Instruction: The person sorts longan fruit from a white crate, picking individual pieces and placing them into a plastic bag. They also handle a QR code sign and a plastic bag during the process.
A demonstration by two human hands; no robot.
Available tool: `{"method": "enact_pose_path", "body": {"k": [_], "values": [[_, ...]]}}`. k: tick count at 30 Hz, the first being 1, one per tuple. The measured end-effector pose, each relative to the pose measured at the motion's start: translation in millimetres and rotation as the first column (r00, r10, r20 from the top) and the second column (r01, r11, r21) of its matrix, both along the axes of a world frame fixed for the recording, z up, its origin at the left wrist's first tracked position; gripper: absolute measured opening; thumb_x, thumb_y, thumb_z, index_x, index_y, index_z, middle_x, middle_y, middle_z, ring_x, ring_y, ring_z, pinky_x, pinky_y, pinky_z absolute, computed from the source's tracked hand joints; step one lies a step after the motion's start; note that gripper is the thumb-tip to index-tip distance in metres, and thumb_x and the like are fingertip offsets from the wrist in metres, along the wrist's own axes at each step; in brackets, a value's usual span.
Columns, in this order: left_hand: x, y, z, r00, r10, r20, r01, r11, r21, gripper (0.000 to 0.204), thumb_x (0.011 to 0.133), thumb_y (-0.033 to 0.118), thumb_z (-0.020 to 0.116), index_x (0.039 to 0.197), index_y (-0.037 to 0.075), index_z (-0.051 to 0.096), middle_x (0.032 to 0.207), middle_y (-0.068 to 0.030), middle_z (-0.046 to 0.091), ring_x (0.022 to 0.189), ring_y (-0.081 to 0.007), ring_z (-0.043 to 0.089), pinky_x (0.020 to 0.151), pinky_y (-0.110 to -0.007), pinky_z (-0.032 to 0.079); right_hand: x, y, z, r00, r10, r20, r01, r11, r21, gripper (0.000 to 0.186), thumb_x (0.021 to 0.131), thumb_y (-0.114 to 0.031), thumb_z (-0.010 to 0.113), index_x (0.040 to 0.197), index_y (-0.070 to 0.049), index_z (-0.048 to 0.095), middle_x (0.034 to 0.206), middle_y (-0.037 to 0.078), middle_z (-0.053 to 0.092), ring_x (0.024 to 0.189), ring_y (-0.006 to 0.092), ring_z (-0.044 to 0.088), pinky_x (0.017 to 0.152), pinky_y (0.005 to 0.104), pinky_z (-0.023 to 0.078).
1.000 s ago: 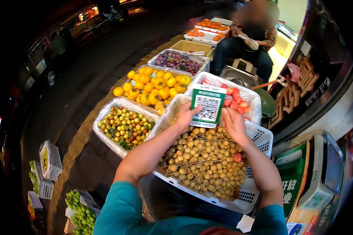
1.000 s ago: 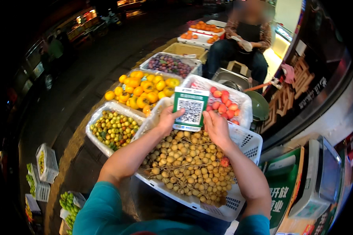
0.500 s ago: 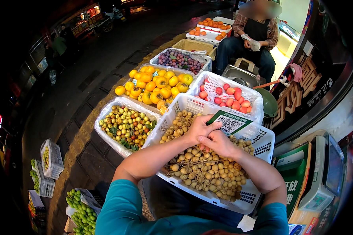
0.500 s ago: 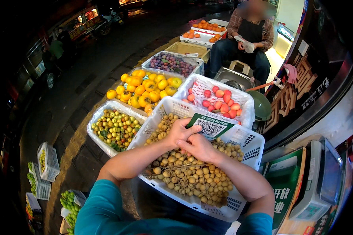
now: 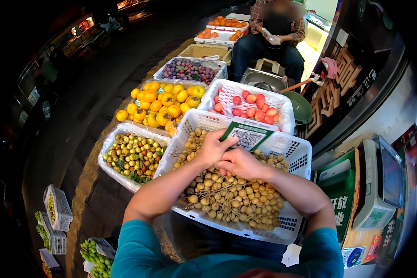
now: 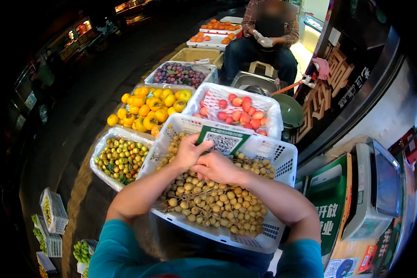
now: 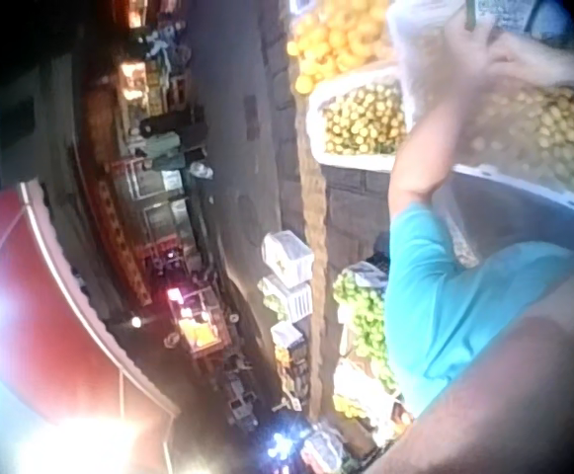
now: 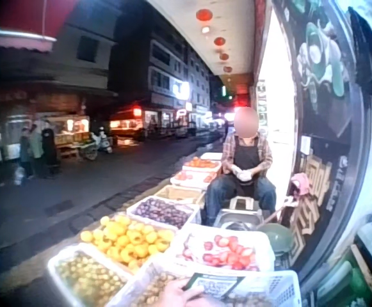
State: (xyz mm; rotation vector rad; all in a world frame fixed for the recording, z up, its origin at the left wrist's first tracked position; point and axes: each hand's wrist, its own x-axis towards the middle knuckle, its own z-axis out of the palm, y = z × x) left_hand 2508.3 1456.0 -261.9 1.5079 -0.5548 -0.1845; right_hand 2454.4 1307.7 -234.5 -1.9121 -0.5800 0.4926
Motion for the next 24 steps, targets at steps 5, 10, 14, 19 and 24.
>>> {"method": "enact_pose_path", "body": {"k": [5,10,14,19,24], "values": [[15.5,0.6,-2.2,0.975,0.153,-0.159,-0.170,0.980,-0.098,0.019,0.098,0.011,0.062,0.111,-0.002,0.068,0.099,-0.0048,0.071,0.084,-0.0105,0.063,0.077,-0.028,0.053,1.1,-5.0,-2.5,0.947,-0.076,0.312,0.066,0.997,0.044,0.019,0.096,-0.013,0.059,0.108,-0.001,0.068,0.090,0.013,0.073,0.071,0.0234,0.070,0.066,0.0346,0.055],[35.8,10.3,-10.0,0.929,0.202,-0.311,-0.286,0.924,-0.254,0.023,0.100,0.020,0.061,0.111,0.001,0.067,0.099,-0.0056,0.071,0.083,-0.0111,0.064,0.077,-0.027,0.052,5.9,-11.1,6.0,0.779,-0.314,0.543,0.254,0.950,0.183,0.027,0.094,-0.010,0.062,0.120,-0.003,0.065,0.092,0.015,0.072,0.075,0.0245,0.070,0.068,0.0362,0.055],[40.2,12.3,-14.5,0.910,0.167,-0.380,-0.274,0.930,-0.245,0.028,0.100,0.025,0.062,0.112,0.001,0.067,0.103,-0.0061,0.071,0.087,-0.0118,0.065,0.081,-0.029,0.053,19.0,-23.8,10.8,0.604,-0.653,0.457,0.475,0.755,0.452,0.027,0.097,-0.012,0.062,0.120,0.000,0.064,0.095,0.011,0.070,0.077,0.0146,0.065,0.066,0.0285,0.052],[33.2,13.4,-1.7,0.886,0.139,-0.443,-0.254,0.944,-0.211,0.031,0.099,0.025,0.063,0.116,-0.001,0.065,0.106,-0.0086,0.072,0.092,-0.0157,0.067,0.086,-0.032,0.054,49.5,-51.2,-1.5,0.570,-0.776,0.271,0.602,0.619,0.504,0.029,0.098,-0.016,0.062,0.121,0.002,0.063,0.100,0.010,0.069,0.087,0.0137,0.065,0.073,0.0272,0.052],[34.2,13.7,-6.2,0.885,0.056,-0.462,-0.211,0.933,-0.292,0.028,0.100,0.026,0.061,0.112,0.000,0.065,0.107,-0.0096,0.071,0.095,-0.0158,0.068,0.087,-0.032,0.055,51.7,-53.2,-8.0,0.700,-0.711,0.065,0.619,0.650,0.441,0.036,0.099,-0.022,0.062,0.124,0.003,0.061,0.100,0.007,0.069,0.089,0.0130,0.064,0.079,0.0254,0.051]]}}
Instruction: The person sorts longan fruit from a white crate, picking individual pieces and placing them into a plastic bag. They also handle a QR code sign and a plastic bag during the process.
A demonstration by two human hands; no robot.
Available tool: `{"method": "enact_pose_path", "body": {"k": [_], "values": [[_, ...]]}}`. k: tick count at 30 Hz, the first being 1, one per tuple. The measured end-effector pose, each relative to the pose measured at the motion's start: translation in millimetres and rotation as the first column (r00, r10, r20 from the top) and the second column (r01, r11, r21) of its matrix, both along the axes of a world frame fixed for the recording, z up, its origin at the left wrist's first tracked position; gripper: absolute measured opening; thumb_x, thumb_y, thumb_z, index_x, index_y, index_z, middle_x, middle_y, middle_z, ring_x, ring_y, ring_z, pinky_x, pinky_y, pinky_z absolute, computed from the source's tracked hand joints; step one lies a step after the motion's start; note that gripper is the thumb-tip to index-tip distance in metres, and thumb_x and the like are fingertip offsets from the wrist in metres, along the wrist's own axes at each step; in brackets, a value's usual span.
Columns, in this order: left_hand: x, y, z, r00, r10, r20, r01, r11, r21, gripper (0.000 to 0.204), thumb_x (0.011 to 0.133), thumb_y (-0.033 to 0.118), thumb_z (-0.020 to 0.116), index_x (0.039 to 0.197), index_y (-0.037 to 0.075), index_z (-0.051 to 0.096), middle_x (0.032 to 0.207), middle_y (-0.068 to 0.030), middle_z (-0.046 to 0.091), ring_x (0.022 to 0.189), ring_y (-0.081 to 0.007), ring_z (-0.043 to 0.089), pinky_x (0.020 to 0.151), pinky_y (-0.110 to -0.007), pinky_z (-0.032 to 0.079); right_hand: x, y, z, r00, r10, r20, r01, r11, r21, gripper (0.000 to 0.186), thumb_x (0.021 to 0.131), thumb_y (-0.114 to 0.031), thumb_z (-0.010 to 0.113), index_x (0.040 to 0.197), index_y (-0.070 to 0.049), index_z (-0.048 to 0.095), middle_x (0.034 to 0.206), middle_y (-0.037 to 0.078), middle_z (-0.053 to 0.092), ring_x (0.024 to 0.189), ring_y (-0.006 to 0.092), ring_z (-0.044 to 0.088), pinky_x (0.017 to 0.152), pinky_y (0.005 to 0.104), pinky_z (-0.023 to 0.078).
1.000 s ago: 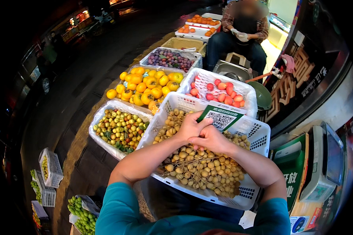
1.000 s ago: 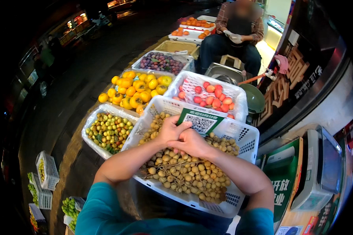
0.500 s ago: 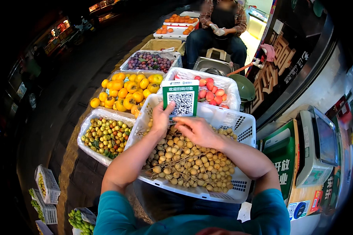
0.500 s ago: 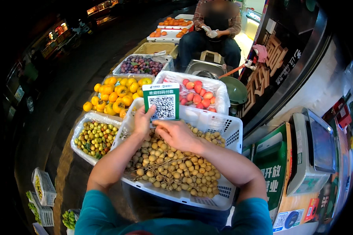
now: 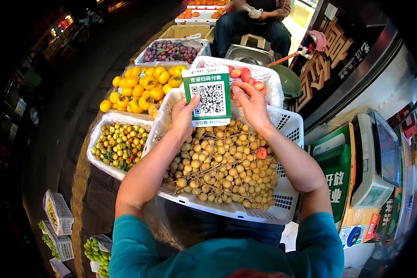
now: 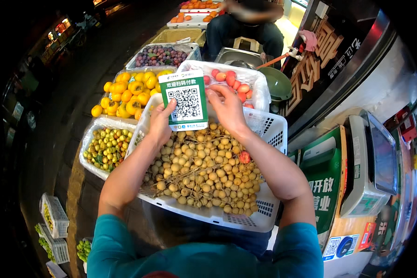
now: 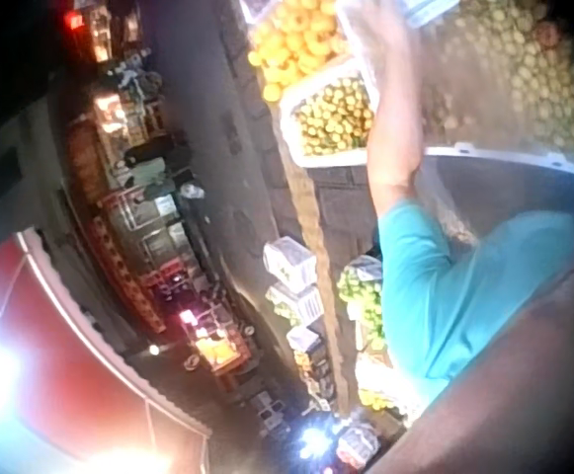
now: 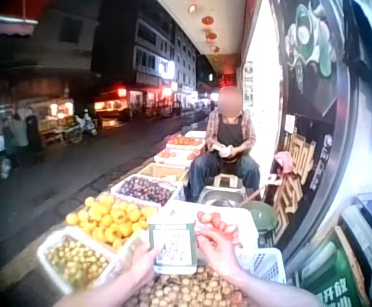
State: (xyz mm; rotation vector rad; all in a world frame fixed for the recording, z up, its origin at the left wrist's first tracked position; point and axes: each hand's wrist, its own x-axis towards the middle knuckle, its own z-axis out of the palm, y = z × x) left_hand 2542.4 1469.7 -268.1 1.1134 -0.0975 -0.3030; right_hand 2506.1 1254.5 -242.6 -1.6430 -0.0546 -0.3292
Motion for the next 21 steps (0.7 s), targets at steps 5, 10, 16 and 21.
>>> {"method": "enact_pose_path", "body": {"k": [5,10,16,21], "values": [[-1.8,-1.5,1.7,0.996,-0.070,-0.063,0.062,0.989,-0.133,0.030,0.103,0.023,0.056,0.121,0.000,0.061,0.115,-0.0108,0.070,0.099,-0.0192,0.069,0.088,-0.035,0.057,-7.0,10.0,3.1,0.984,0.162,-0.070,-0.163,0.986,-0.021,0.039,0.098,-0.022,0.064,0.128,0.003,0.059,0.097,0.008,0.071,0.089,0.0112,0.065,0.077,0.0269,0.051],[-0.3,-2.3,3.6,0.991,-0.118,-0.056,0.105,0.977,-0.186,0.030,0.103,0.024,0.056,0.123,0.002,0.061,0.116,-0.0109,0.069,0.101,-0.0207,0.069,0.090,-0.037,0.057,-1.5,8.6,-2.4,0.927,0.343,-0.151,-0.335,0.939,0.079,0.037,0.093,-0.015,0.070,0.123,0.003,0.060,0.102,0.009,0.073,0.090,0.0137,0.068,0.080,0.0294,0.055],[4.7,-1.5,-2.7,0.991,-0.110,-0.080,0.090,0.971,-0.222,0.032,0.103,0.026,0.055,0.124,0.002,0.060,0.119,-0.0112,0.068,0.105,-0.0225,0.067,0.093,-0.039,0.056,-6.2,7.9,0.4,0.953,0.286,-0.103,-0.302,0.925,-0.229,0.049,0.079,-0.005,0.079,0.123,0.003,0.059,0.109,0.011,0.072,0.097,0.0154,0.068,0.087,0.0308,0.054],[4.6,0.0,-0.6,0.991,-0.065,-0.120,0.035,0.970,-0.242,0.036,0.105,0.029,0.051,0.130,0.003,0.054,0.125,-0.0118,0.065,0.111,-0.0241,0.065,0.097,-0.042,0.054,-5.3,6.8,3.0,0.910,0.375,-0.180,-0.395,0.914,-0.096,0.049,0.082,-0.003,0.074,0.128,0.002,0.058,0.108,0.012,0.073,0.099,0.0159,0.069,0.086,0.0302,0.053]]}}
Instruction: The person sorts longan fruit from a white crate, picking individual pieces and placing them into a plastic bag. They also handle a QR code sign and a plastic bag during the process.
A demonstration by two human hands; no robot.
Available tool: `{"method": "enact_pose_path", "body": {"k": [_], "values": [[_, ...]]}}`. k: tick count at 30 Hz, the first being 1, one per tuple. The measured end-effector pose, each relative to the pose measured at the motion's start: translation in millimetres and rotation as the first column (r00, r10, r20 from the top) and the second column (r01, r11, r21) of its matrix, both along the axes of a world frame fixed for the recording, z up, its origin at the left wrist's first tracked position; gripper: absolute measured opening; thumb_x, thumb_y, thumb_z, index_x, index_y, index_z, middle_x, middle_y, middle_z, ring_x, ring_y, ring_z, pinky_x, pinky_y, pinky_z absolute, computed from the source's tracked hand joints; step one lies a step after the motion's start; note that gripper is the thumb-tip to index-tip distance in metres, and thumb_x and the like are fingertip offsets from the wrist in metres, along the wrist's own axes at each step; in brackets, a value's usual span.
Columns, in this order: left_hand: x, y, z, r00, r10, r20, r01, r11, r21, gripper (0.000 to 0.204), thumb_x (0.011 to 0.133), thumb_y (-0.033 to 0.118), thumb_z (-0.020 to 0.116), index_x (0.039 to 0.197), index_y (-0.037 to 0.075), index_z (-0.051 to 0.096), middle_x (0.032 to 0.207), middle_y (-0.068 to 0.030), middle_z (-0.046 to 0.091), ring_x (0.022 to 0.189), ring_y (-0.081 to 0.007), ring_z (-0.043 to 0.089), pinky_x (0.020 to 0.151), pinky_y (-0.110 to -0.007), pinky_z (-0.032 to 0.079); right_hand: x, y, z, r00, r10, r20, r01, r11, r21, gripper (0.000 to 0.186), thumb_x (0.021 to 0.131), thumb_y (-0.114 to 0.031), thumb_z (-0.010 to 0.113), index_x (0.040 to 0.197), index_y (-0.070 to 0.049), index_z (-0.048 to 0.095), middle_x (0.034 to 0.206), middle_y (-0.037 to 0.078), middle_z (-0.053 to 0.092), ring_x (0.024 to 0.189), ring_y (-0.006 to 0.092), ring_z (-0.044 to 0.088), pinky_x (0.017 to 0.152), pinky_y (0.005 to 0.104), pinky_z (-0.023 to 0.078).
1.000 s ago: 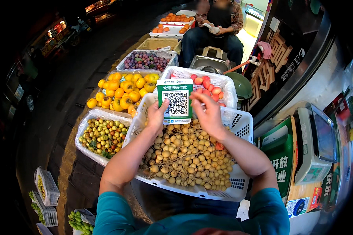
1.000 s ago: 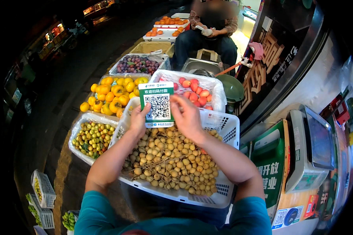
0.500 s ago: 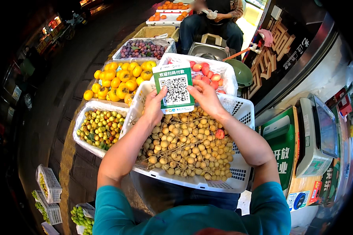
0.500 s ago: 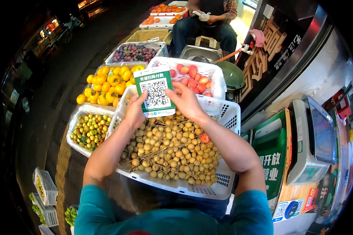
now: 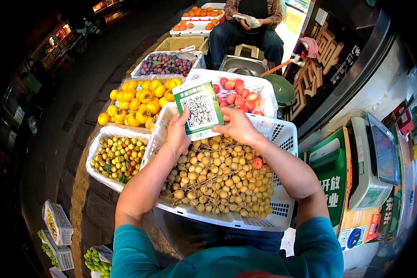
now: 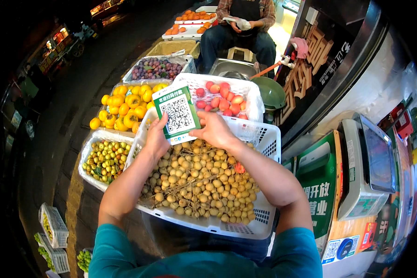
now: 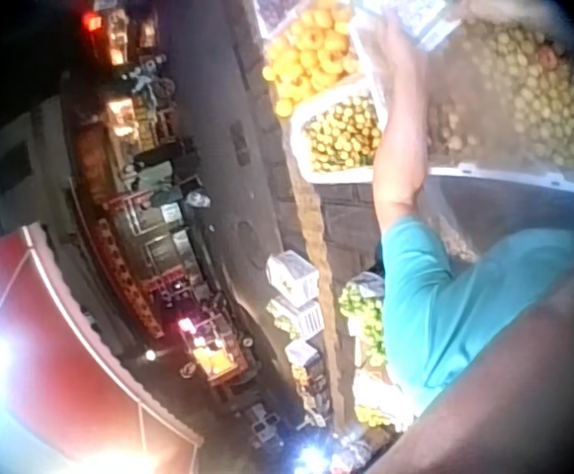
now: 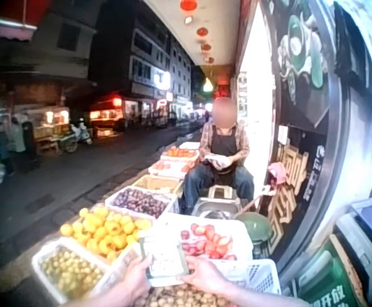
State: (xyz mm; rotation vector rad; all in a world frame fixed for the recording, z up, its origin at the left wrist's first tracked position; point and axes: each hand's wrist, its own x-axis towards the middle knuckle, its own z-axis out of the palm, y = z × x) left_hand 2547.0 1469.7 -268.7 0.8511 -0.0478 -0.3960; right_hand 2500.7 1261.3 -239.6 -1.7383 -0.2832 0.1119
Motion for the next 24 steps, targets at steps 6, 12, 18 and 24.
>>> {"method": "enact_pose_path", "body": {"k": [6,12,18,24], "values": [[1.2,2.4,0.2,1.000,0.003,0.030,-0.003,1.000,0.003,0.036,0.106,0.029,0.048,0.130,0.003,0.051,0.127,-0.0124,0.063,0.112,-0.0259,0.064,0.098,-0.044,0.053,1.0,-0.2,2.3,0.993,-0.117,0.008,0.117,0.993,0.007,0.039,0.095,-0.007,0.068,0.128,0.008,0.056,0.101,0.012,0.073,0.092,0.0114,0.067,0.078,0.0235,0.052],[-2.0,1.4,8.2,0.999,0.000,0.043,-0.003,0.998,0.062,0.035,0.106,0.028,0.048,0.130,0.003,0.053,0.126,-0.0124,0.064,0.112,-0.0250,0.064,0.098,-0.042,0.054,2.0,-2.3,2.3,0.985,-0.168,-0.038,0.171,0.982,0.085,0.038,0.092,-0.007,0.070,0.126,0.008,0.059,0.099,0.014,0.074,0.089,0.0117,0.068,0.077,0.0229,0.053],[1.2,3.7,6.2,0.999,-0.032,0.044,0.028,0.996,0.085,0.035,0.105,0.028,0.050,0.130,0.004,0.053,0.127,-0.0112,0.064,0.114,-0.0236,0.064,0.099,-0.042,0.053,6.2,-6.4,3.9,0.968,-0.244,-0.063,0.251,0.955,0.158,0.044,0.086,-0.005,0.076,0.123,0.012,0.060,0.103,0.017,0.073,0.091,0.0150,0.071,0.079,0.0231,0.055],[-4.3,-1.2,14.1,0.997,-0.058,0.053,0.052,0.993,0.108,0.033,0.106,0.029,0.047,0.129,0.005,0.054,0.126,-0.0093,0.064,0.115,-0.0226,0.063,0.100,-0.043,0.053,8.4,-10.8,-4.0,0.953,-0.302,-0.019,0.298,0.926,0.232,0.035,0.085,-0.006,0.077,0.114,0.010,0.065,0.097,0.014,0.073,0.087,0.0130,0.070,0.078,0.0219,0.055]]}}
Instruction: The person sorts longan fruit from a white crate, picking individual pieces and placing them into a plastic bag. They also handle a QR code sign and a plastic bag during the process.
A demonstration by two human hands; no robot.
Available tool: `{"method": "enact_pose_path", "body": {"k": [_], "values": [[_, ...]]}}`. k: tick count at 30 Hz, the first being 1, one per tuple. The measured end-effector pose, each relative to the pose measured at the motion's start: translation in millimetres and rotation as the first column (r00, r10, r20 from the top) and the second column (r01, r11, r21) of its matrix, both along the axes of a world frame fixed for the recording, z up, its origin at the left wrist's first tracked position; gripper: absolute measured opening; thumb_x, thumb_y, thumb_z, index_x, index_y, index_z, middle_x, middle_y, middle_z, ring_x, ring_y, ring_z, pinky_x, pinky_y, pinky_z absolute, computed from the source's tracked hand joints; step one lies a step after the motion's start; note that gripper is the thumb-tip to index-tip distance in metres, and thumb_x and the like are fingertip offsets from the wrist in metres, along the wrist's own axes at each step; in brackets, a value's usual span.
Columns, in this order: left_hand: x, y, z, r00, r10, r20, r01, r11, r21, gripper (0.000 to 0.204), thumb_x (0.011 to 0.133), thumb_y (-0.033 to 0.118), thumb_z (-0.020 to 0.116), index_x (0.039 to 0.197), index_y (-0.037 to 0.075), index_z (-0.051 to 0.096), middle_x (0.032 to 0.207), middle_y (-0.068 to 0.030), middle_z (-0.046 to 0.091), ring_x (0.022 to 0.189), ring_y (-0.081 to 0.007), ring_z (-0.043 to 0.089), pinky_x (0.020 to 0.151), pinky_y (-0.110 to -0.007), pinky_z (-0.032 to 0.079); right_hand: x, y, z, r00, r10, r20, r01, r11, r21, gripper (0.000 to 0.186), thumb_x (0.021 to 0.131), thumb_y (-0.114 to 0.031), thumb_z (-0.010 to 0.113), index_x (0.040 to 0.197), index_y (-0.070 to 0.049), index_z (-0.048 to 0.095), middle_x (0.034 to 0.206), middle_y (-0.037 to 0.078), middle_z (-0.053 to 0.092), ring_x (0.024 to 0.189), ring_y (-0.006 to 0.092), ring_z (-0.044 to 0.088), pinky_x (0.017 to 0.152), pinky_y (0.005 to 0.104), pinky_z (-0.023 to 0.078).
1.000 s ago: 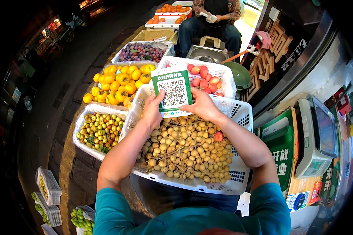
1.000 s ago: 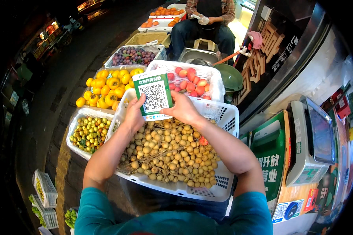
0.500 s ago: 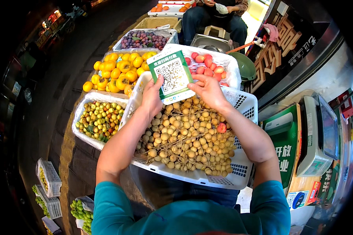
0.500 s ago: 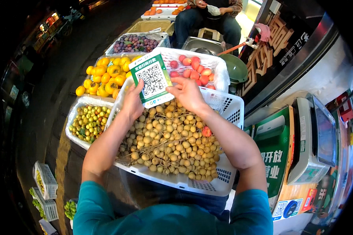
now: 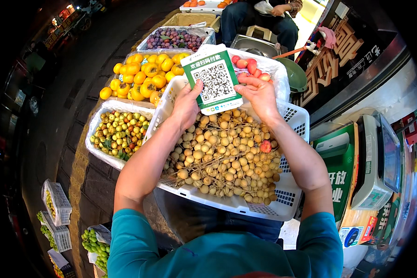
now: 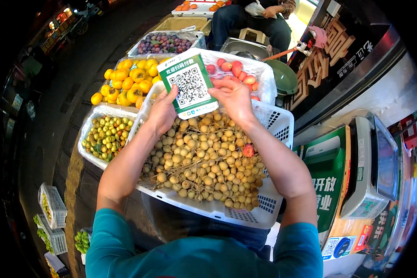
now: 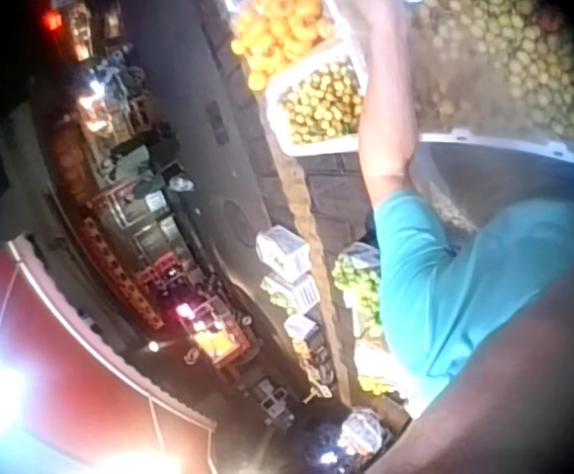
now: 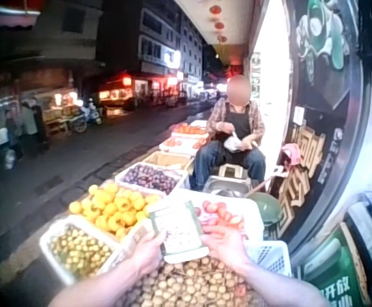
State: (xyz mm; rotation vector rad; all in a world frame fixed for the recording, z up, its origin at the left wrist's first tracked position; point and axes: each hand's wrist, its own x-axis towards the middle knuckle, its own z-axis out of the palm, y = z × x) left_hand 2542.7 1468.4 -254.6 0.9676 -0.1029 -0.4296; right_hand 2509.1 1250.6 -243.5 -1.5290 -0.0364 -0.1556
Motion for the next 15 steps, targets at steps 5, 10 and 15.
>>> {"method": "enact_pose_path", "body": {"k": [5,10,15], "values": [[0.8,0.5,-4.1,0.999,0.051,-0.012,-0.050,0.997,0.059,0.033,0.106,0.029,0.048,0.129,0.006,0.055,0.123,-0.0077,0.065,0.111,-0.0201,0.064,0.096,-0.039,0.054,-3.0,2.0,14.6,0.997,-0.034,0.066,0.038,0.997,-0.064,0.030,0.087,-0.009,0.077,0.110,0.009,0.067,0.100,0.013,0.073,0.090,0.0124,0.069,0.080,0.0234,0.054],[0.9,-1.6,-7.9,0.999,0.029,0.015,-0.030,0.997,0.071,0.032,0.106,0.028,0.049,0.128,0.006,0.057,0.121,-0.0067,0.066,0.105,-0.0174,0.065,0.093,-0.035,0.054,1.4,-4.1,3.0,0.997,0.078,0.029,-0.074,0.990,-0.122,0.029,0.088,-0.011,0.076,0.110,0.007,0.069,0.098,0.012,0.074,0.089,0.0119,0.068,0.078,0.0241,0.054],[-2.4,-3.0,-8.7,0.997,-0.056,0.060,0.051,0.995,0.084,0.033,0.105,0.028,0.050,0.128,0.005,0.057,0.119,-0.0072,0.067,0.104,-0.0165,0.065,0.091,-0.034,0.055,3.6,-3.3,-0.7,0.989,0.136,0.064,-0.125,0.979,-0.162,0.028,0.087,-0.011,0.076,0.108,0.006,0.071,0.093,0.009,0.074,0.083,0.0099,0.068,0.073,0.0242,0.053]]}}
